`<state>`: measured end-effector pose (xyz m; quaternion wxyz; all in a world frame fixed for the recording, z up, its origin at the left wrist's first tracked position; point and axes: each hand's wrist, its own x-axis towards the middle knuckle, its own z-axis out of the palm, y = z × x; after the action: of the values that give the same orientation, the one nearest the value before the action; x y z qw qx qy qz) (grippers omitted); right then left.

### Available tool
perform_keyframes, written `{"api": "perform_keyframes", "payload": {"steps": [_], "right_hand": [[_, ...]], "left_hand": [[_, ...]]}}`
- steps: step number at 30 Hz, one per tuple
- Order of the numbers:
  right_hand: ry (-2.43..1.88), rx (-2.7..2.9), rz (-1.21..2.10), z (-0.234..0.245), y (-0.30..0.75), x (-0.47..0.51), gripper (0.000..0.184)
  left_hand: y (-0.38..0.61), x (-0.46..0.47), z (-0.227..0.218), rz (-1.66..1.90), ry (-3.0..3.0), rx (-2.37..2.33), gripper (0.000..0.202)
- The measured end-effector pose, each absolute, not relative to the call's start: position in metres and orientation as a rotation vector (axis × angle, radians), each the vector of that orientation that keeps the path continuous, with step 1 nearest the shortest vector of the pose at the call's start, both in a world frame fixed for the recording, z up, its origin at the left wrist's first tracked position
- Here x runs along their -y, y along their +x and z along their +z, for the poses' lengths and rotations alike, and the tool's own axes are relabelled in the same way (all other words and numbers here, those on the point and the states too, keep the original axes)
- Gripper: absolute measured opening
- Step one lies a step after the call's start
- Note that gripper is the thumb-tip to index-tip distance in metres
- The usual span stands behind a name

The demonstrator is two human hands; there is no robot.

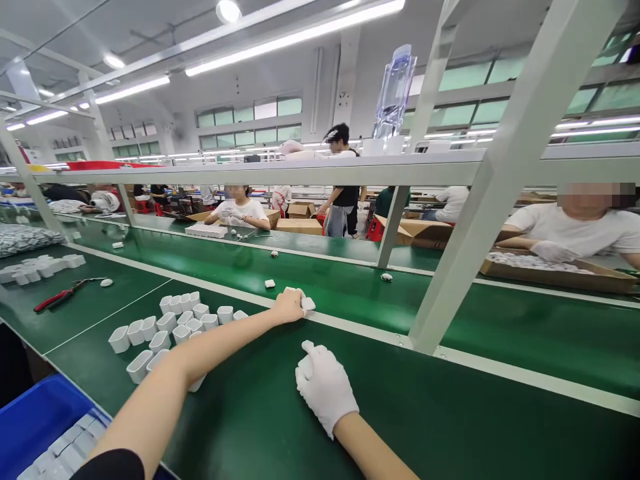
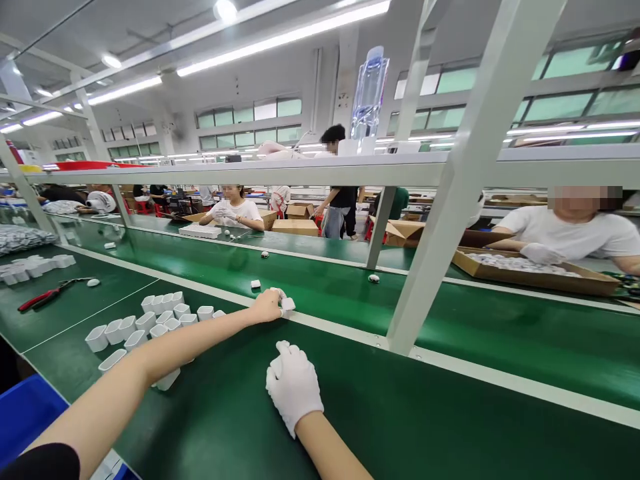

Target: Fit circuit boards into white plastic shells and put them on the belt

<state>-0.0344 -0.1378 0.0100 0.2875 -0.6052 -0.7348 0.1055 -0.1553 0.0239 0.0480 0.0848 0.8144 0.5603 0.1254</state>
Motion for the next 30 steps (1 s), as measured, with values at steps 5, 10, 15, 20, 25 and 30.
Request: {"api": "perform_keyframes", "payload": {"steps": [5, 10, 15, 20, 25, 30], "right_hand": [[-1.498, 1.79, 0.507, 0.001, -0.03, 0.133, 0.033], [-1.396, 1.565, 0.67, 0.001, -0.032, 0.125, 0.026], [-1.338, 1.459, 0.705, 0.011, -0.037, 0.126, 0.031], [-1.339, 1.409, 0.708, 0.017, -0.038, 0.13, 0.031], [-1.363, 1.394, 0.717, 0.017, -0.036, 0.131, 0.029], [-1.355, 1.407, 0.739, 0.012, -0.033, 0.13, 0.027]], "left_hand": [[-0.209, 0.009, 0.056, 0.211, 2.527, -1.57, 0.029], [-0.257, 0.019, 0.078, 0.052, 2.632, -1.612, 0.043], [-0.284, 0.018, 0.09, -0.123, 2.671, -1.619, 0.022], [-0.272, 0.035, 0.086, -0.099, 2.766, -1.533, 0.009], [-0.235, 0.076, 0.071, -0.028, 2.76, -1.421, 0.021], [-0.213, 0.095, 0.047, 0.154, 2.646, -1.379, 0.033]]}}
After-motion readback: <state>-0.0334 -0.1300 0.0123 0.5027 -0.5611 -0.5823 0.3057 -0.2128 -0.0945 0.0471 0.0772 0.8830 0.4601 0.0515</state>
